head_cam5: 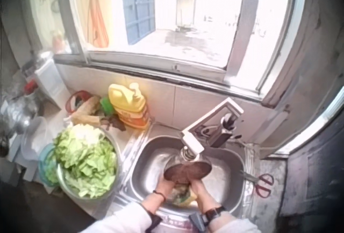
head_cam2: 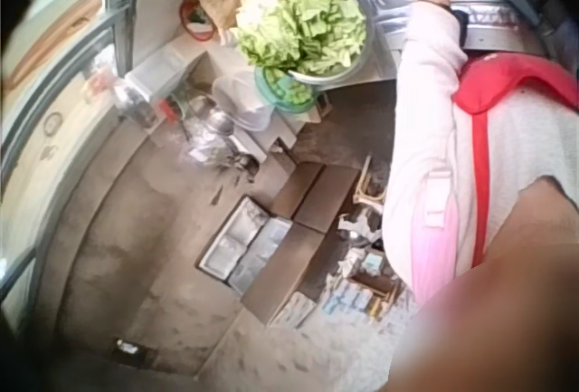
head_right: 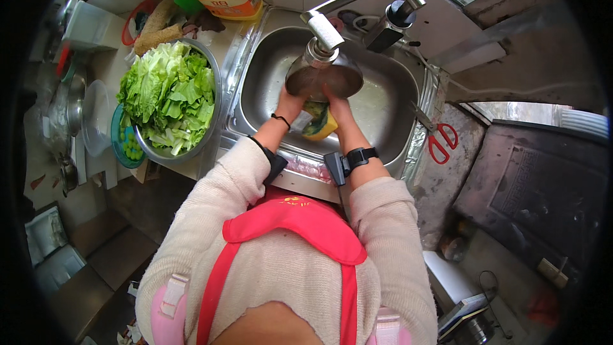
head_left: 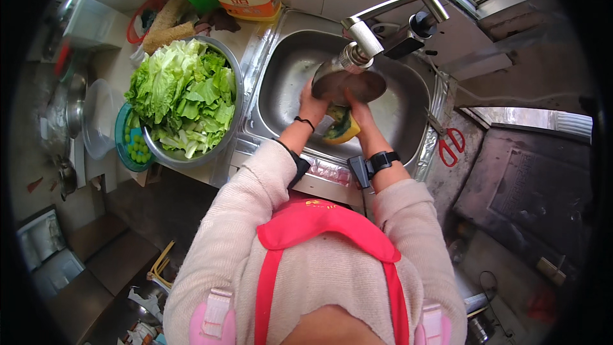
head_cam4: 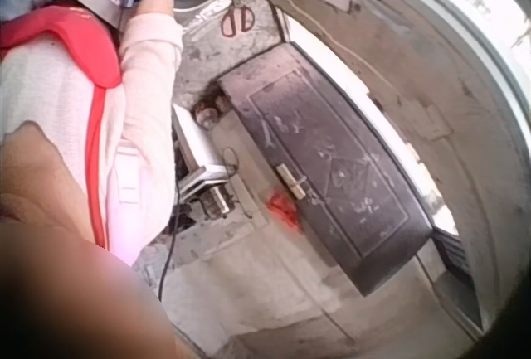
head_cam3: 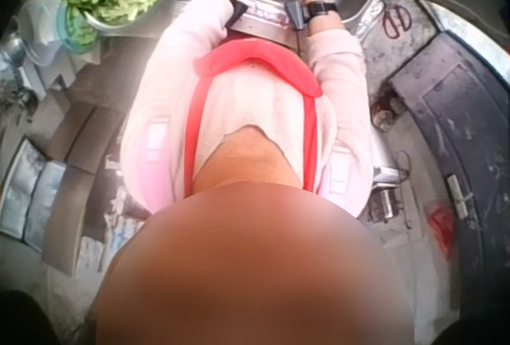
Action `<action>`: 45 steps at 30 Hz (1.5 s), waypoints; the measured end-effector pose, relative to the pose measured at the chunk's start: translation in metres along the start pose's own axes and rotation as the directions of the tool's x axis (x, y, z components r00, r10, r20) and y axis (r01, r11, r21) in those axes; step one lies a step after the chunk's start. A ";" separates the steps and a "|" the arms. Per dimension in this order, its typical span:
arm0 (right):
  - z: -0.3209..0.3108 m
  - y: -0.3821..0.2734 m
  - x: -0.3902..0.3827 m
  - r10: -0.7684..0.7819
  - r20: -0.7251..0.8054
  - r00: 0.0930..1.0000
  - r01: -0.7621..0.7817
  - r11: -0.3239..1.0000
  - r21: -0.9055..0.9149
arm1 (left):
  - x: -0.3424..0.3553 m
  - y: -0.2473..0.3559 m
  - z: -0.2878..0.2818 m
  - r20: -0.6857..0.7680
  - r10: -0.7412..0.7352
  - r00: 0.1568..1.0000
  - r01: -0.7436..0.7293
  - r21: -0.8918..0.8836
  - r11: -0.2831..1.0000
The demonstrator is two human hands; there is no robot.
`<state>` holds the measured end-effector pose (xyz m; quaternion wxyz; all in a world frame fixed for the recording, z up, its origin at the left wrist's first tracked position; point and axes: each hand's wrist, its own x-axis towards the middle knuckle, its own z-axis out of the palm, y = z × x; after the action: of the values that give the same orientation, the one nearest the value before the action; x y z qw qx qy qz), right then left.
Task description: The person washes a cleaver and a small bowl at the sink, then returns to the counter to mix chopped greens in a large metal bowl with chopsticks. They add a white powder from a divided container into the bowl and stir the mixture.
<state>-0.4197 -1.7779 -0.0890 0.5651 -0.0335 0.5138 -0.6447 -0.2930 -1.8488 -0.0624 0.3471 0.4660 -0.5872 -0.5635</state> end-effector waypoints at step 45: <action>0.026 -0.088 -0.007 -0.305 0.076 0.949 0.132 0.169 -0.977 | -0.044 0.046 -0.008 0.638 0.450 0.625 -0.754 0.644 0.134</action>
<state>-0.4620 -1.8037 -0.0119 0.2816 -0.4099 0.8303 -0.2514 -0.2783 -1.8139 -0.0105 0.1591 0.2015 -0.9657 -0.0397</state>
